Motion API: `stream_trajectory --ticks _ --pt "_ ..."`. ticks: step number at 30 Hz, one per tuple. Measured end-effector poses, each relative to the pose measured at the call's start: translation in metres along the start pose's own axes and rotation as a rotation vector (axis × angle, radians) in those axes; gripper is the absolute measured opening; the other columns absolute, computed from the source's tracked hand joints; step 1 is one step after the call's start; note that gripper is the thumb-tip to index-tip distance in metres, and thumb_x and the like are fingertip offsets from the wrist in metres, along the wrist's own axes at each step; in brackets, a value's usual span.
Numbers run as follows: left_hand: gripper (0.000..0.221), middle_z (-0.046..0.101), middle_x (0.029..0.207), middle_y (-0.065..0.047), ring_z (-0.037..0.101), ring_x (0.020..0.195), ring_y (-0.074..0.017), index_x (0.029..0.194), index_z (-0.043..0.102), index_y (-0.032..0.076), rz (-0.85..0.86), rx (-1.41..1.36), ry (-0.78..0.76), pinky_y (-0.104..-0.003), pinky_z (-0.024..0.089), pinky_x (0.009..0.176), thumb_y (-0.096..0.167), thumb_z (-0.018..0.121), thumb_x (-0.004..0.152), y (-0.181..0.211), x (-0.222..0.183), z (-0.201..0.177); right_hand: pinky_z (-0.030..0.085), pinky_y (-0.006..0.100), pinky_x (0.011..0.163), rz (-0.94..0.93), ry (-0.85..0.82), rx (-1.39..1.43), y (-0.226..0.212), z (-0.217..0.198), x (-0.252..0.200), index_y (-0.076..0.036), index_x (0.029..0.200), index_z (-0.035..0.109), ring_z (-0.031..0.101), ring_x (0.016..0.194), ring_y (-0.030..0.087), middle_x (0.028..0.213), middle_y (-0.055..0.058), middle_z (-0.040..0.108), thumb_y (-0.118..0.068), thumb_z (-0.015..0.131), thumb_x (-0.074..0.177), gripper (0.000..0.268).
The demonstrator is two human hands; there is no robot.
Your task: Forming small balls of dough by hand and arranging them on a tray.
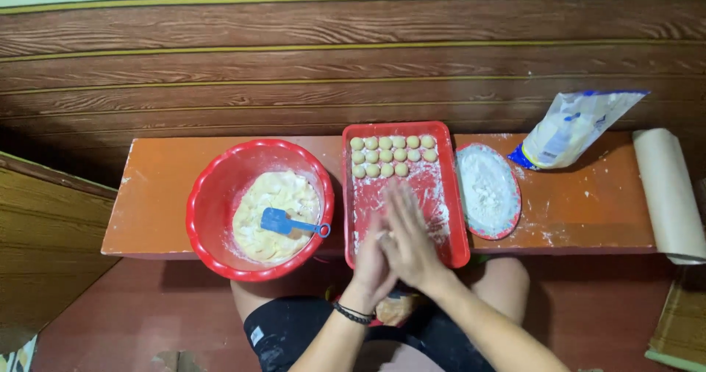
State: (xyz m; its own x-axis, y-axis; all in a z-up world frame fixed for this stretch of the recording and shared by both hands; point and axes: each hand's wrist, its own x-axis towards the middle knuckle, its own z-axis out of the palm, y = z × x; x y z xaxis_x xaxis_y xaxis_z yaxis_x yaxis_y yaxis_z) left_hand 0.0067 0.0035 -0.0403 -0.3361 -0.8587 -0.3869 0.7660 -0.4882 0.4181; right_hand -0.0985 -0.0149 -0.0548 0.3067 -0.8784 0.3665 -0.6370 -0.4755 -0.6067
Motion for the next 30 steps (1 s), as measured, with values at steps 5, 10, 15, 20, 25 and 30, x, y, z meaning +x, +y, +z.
stream_trajectory --ticks 5,10,15,20,25,30 --pt "0.045 0.06 0.138 -0.016 0.059 0.119 -0.0213 0.146 0.05 0.002 0.113 0.025 0.034 -0.038 0.049 0.103 0.023 0.042 0.107 -0.008 0.002 0.018 0.003 0.051 0.126 -0.051 0.083 0.251 -0.005 -0.023 0.015 0.001 0.16 0.025 0.011 0.156 0.04 0.169 0.02 0.02 -0.041 0.025 0.106 0.068" --pt "0.046 0.067 0.128 -0.008 0.061 0.117 -0.0161 0.144 0.06 0.011 -0.01 -0.002 0.144 -0.035 0.052 0.103 0.034 0.052 0.105 -0.017 0.003 0.028 0.003 0.053 0.126 -0.084 0.132 0.123 -0.026 -0.021 0.02 -0.001 0.16 0.026 0.011 0.155 0.042 0.168 0.021 0.023 -0.017 0.032 0.102 0.061" --pt "0.066 0.072 0.125 -0.022 0.072 0.104 -0.031 0.131 0.068 0.006 0.024 -0.13 0.224 -0.04 0.061 0.084 0.06 0.055 0.095 0.049 -0.006 0.053 0.012 0.058 0.122 -0.202 -0.076 0.043 -0.025 -0.001 -0.017 0.007 0.153 0.037 0.024 0.15 0.048 0.161 0.031 0.032 -0.034 0.057 0.098 0.071" --pt "0.06 0.071 0.127 -0.021 0.069 0.112 -0.0284 0.135 0.064 0.004 -0.053 -0.079 0.177 -0.042 0.057 0.094 0.052 0.047 0.103 -0.013 -0.011 0.007 0.005 0.062 0.122 -0.088 0.039 0.083 -0.008 -0.011 0.009 0.002 0.16 0.024 0.014 0.153 0.047 0.167 0.026 0.02 -0.045 0.03 0.106 0.071" --pt "0.105 0.036 0.162 -0.02 0.042 0.144 -0.035 0.159 0.032 0.005 -0.062 -0.188 -0.416 -0.049 0.037 0.117 0.083 0.022 0.089 0.0 0.024 -0.012 0.011 0.057 0.122 -0.202 -0.046 0.098 -0.03 0.0 -0.011 0.002 0.157 0.03 0.018 0.153 0.046 0.166 0.025 0.026 -0.057 0.033 0.102 0.081" --pt "0.045 0.07 0.102 -0.013 0.067 0.09 -0.0201 0.143 0.058 0.003 0.015 0.047 -0.13 -0.032 0.06 0.069 0.031 0.051 0.108 -0.01 0.007 -0.004 0.0 0.058 0.123 0.053 0.032 0.054 0.011 -0.028 0.014 -0.005 0.163 0.021 0.006 0.154 0.045 0.169 0.022 0.014 -0.056 0.016 0.103 0.079"
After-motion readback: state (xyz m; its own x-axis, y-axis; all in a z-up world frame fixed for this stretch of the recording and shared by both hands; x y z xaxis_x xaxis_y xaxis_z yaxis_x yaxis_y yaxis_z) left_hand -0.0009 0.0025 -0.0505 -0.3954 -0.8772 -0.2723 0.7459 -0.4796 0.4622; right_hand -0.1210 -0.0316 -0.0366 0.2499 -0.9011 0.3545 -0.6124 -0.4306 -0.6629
